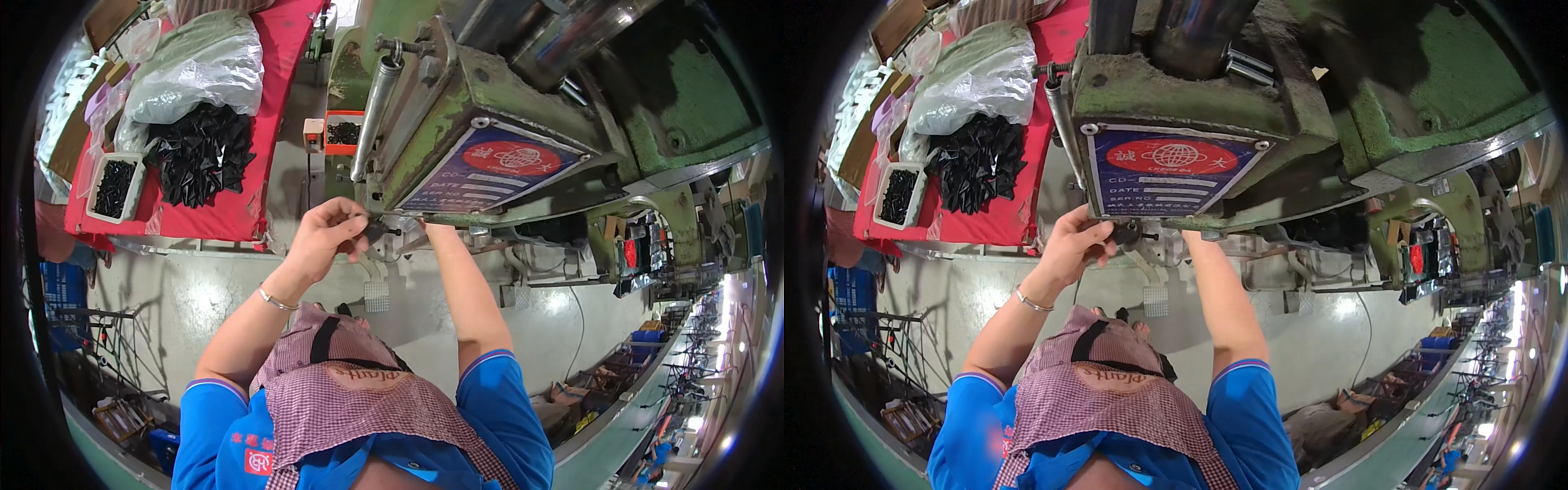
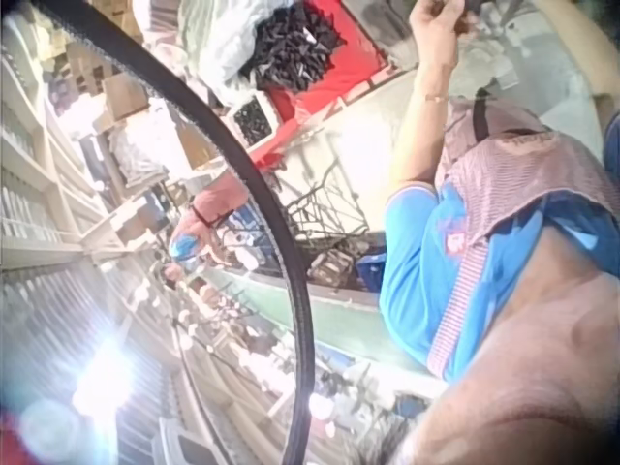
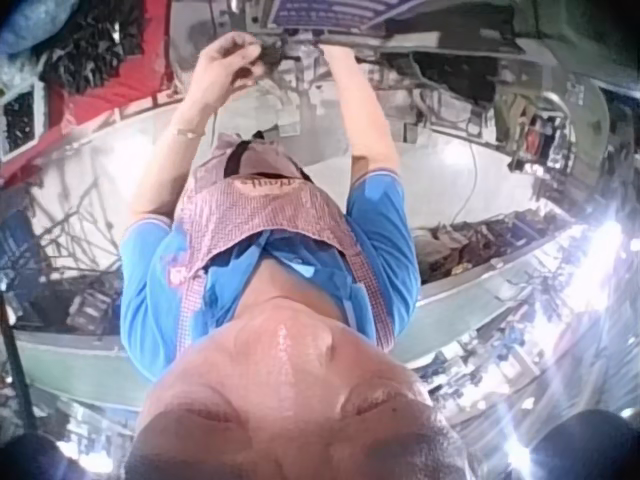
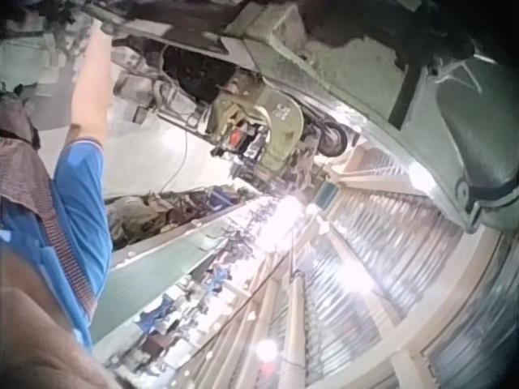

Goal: The person repeatedly picks up black plastic feet and attaches them to the legs of metal chair frames using a pneumatic press. The person handles the frames and feet by hand, positions them under the press, and activates the machine to secure the parts.

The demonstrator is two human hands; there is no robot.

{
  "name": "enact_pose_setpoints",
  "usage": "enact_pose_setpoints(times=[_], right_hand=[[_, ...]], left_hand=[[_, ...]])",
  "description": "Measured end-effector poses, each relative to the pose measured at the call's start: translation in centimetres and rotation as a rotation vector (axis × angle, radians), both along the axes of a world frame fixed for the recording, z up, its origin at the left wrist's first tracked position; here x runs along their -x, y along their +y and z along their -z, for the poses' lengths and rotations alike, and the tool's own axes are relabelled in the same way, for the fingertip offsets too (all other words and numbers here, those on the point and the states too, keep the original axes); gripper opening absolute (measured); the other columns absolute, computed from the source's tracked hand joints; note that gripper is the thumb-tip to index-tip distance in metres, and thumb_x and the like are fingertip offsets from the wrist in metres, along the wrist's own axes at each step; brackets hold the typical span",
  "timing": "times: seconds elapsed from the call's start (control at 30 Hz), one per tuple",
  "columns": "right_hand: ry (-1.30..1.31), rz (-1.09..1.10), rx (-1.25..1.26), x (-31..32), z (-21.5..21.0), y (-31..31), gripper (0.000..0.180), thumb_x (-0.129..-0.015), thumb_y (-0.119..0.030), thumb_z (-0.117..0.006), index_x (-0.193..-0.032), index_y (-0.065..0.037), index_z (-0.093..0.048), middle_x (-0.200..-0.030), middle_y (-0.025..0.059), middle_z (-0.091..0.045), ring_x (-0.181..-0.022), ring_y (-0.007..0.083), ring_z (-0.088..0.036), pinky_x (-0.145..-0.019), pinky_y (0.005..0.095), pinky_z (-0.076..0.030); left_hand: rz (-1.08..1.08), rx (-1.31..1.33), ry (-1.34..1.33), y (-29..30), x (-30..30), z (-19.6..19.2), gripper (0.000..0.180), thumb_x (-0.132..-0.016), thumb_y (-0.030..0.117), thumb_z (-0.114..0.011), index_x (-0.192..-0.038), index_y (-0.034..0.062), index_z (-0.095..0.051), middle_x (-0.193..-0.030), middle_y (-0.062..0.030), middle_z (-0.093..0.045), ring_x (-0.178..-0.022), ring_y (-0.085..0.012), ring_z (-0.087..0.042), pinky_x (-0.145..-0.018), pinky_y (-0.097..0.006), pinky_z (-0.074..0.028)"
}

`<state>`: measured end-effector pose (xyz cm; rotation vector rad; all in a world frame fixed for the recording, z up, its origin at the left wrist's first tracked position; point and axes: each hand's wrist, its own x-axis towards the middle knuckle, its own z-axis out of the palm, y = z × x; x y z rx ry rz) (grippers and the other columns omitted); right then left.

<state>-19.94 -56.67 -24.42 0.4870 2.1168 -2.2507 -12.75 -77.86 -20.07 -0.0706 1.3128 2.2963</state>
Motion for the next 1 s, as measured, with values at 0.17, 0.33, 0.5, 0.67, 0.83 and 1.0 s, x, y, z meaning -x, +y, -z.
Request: enact_pose_setpoints(times=[0.17,0.33,0.5,0.67,0.83,1.0], right_hand=[[0.010,0.027,-0.035,-0.8,-0.2,0.3,0.010,-0.079,-0.009,-0.063,-0.080,0.001,-0.062,-0.069,0.0086,-0.063,-0.060,0.0224,-0.062,-0.058,0.0313,-0.047],[0.038,0.065,-0.153,-3.9,-0.8,2.0,0.009,-0.077,-0.007,-0.064,-0.080,0.001,-0.063,-0.070,0.0094,-0.065,-0.059,0.0231,-0.062,-0.056,0.0314,-0.047],[0.085,0.097,-0.324,-8.5,-0.5,6.4,0.009,-0.076,-0.005,-0.065,-0.081,0.002,-0.064,-0.070,0.0102,-0.066,-0.059,0.0237,-0.063,-0.055,0.0315,-0.047],[0.108,0.181,-0.358,-13.7,2.9,15.1,0.007,-0.080,-0.005,-0.065,-0.082,0.001,-0.062,-0.067,0.0089,-0.063,-0.055,0.0146,-0.060,-0.052,0.0300,-0.046],[0.096,0.196,-0.245,-22.0,5.5,24.5,0.008,-0.080,-0.007,-0.063,-0.082,0.001,-0.062,-0.065,0.0073,-0.063,-0.056,0.0130,-0.060,-0.051,0.0278,-0.046],[-0.043,0.322,-0.146,-30.6,7.5,32.3,0.012,-0.080,-0.009,-0.065,-0.086,0.001,-0.064,-0.067,0.0048,-0.063,-0.056,0.0103,-0.058,-0.051,0.0254,-0.047]], left_hand=[[-0.010,0.034,-0.053,2.6,1.1,1.3,0.006,-0.089,0.001,-0.056,-0.086,0.0023,-0.051,-0.075,-0.0058,-0.058,-0.062,-0.0156,-0.061,-0.048,-0.030,-0.050],[-0.058,0.194,-0.058,3.6,-0.2,2.9,0.011,-0.088,0.015,-0.064,-0.090,0.0053,-0.060,-0.076,-0.0018,-0.058,-0.061,-0.0135,-0.057,-0.050,-0.029,-0.047],[-0.194,0.161,-0.043,4.2,-1.4,4.2,0.013,-0.091,0.020,-0.059,-0.087,0.0080,-0.056,-0.073,-0.0008,-0.054,-0.061,-0.0117,-0.054,-0.052,-0.028,-0.045],[-0.178,0.243,-0.200,2.1,-2.9,11.6,0.018,-0.094,0.032,-0.055,-0.086,0.0148,-0.054,-0.071,0.0021,-0.051,-0.058,-0.0105,-0.048,-0.051,-0.028,-0.037],[-0.032,0.517,-0.181,10.9,-7.5,12.4,0.011,-0.091,0.019,-0.056,-0.091,0.0079,-0.057,-0.068,-0.0014,-0.053,-0.053,-0.0128,-0.049,-0.046,-0.028,-0.040],[0.314,0.508,0.183,27.5,-7.0,9.5,0.011,-0.090,0.013,-0.057,-0.094,0.0022,-0.058,-0.067,-0.0028,-0.055,-0.052,-0.0117,-0.051,-0.046,-0.027,-0.041]])
